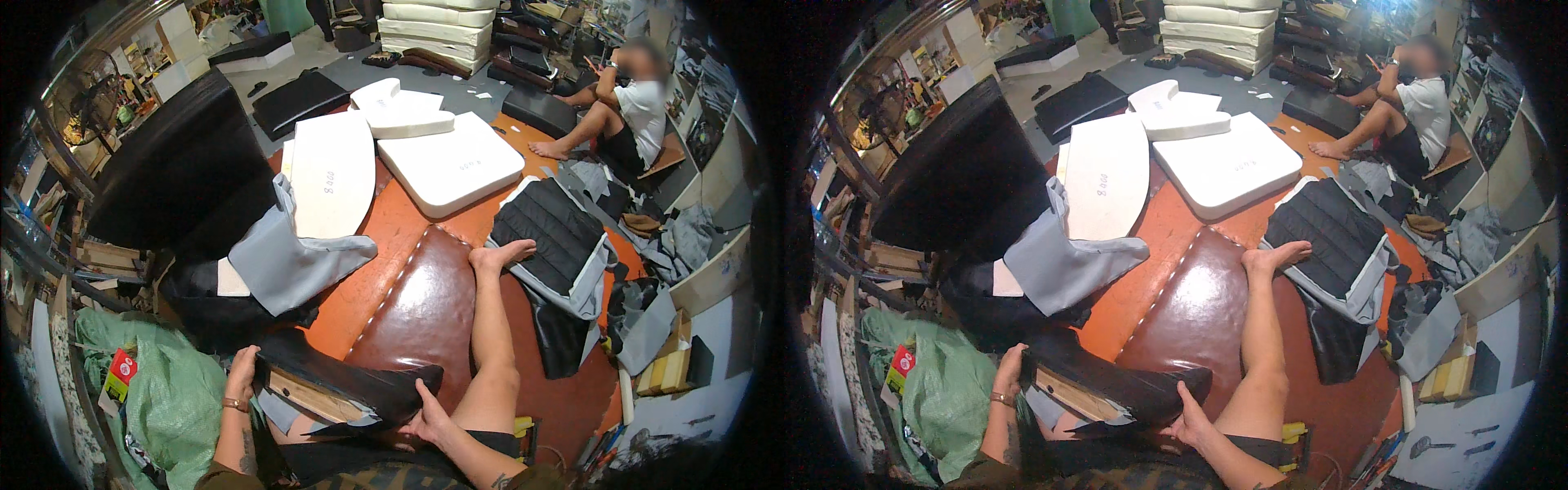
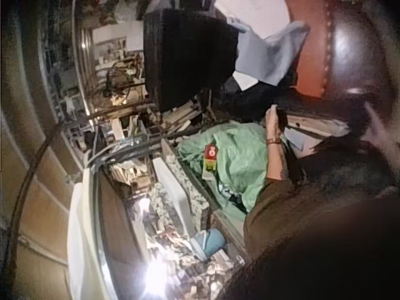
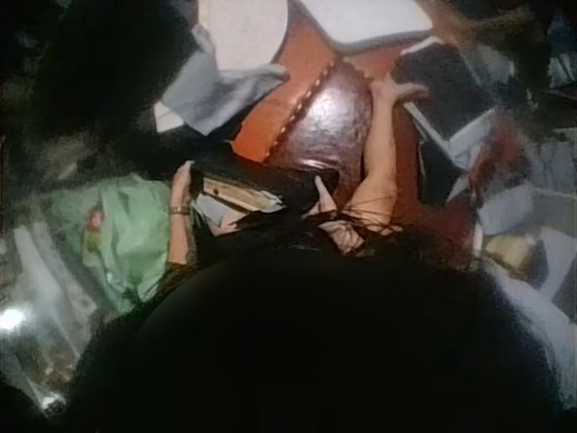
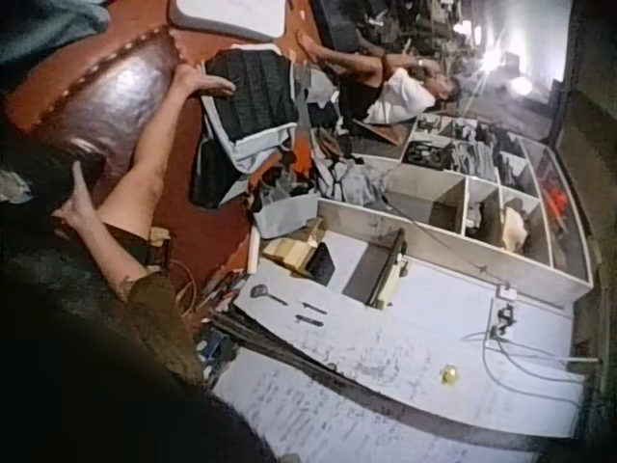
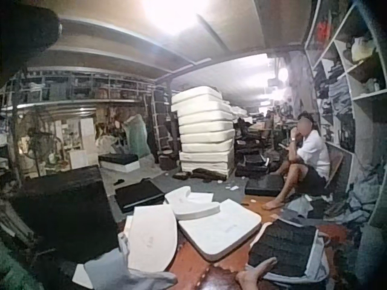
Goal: The person sits on the floor and fits a black leather cover over a white foam cushion. They smooth the material, tuck edges, and adjust the fit by hand while handling the cushion and cover repeatedly.
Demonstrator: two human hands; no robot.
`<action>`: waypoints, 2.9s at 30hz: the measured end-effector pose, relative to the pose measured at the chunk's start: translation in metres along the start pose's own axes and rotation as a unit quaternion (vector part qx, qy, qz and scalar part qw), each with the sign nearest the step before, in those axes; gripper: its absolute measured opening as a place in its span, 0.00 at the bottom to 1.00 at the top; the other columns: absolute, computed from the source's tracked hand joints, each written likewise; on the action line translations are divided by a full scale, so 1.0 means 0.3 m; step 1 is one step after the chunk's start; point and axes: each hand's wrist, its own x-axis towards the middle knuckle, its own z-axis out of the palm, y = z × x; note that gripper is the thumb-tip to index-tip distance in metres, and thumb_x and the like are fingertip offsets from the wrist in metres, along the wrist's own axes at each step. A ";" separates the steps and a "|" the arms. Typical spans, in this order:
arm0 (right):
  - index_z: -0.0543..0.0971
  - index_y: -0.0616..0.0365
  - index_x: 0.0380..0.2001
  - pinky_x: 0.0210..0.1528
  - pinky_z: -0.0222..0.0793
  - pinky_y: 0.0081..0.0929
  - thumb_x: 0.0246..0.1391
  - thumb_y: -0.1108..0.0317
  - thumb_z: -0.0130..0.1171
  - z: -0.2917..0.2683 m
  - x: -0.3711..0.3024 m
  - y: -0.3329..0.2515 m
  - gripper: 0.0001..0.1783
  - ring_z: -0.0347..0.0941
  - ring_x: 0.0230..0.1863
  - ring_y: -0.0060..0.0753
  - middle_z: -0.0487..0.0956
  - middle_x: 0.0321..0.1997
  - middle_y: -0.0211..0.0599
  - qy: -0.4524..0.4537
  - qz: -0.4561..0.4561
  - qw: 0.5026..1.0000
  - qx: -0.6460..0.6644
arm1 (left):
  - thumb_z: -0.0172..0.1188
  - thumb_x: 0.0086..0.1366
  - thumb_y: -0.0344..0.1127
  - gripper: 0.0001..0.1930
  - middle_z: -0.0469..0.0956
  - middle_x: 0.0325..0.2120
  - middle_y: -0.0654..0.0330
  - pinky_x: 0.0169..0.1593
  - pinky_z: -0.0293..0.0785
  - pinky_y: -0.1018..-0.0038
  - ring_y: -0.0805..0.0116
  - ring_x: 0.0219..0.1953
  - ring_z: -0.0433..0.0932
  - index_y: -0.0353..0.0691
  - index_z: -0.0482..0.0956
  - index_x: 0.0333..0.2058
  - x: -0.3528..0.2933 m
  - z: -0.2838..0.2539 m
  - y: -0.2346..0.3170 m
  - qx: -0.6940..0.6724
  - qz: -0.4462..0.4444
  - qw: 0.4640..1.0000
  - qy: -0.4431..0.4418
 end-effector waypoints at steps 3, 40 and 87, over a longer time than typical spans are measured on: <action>0.67 0.54 0.71 0.64 0.75 0.60 0.65 0.46 0.63 0.032 0.023 -0.006 0.39 0.76 0.66 0.51 0.77 0.67 0.44 0.029 -0.071 0.996 0.039 | 0.63 0.67 0.44 0.19 0.78 0.45 0.63 0.54 0.73 0.69 0.68 0.47 0.75 0.39 0.80 0.51 -0.011 -0.017 -0.031 -0.092 -0.006 0.995 -0.023; 0.61 0.74 0.70 0.65 0.70 0.54 0.46 0.50 0.78 0.455 -0.370 0.093 0.58 0.70 0.67 0.62 0.68 0.70 0.65 0.274 -0.644 0.339 -0.628 | 0.67 0.72 0.42 0.23 0.81 0.55 0.49 0.58 0.78 0.64 0.56 0.55 0.82 0.33 0.81 0.58 -0.503 0.622 0.596 0.005 0.585 0.792 -0.175; 0.29 0.58 0.81 0.81 0.36 0.67 0.47 0.24 0.71 0.355 -0.428 0.080 0.82 0.28 0.85 0.74 0.30 0.86 0.64 -0.078 -0.546 0.537 -0.638 | 0.57 0.77 0.42 0.21 0.73 0.11 0.61 0.25 0.63 0.71 0.78 0.18 0.69 0.31 0.91 0.32 -0.668 0.580 0.616 0.142 0.400 0.906 0.003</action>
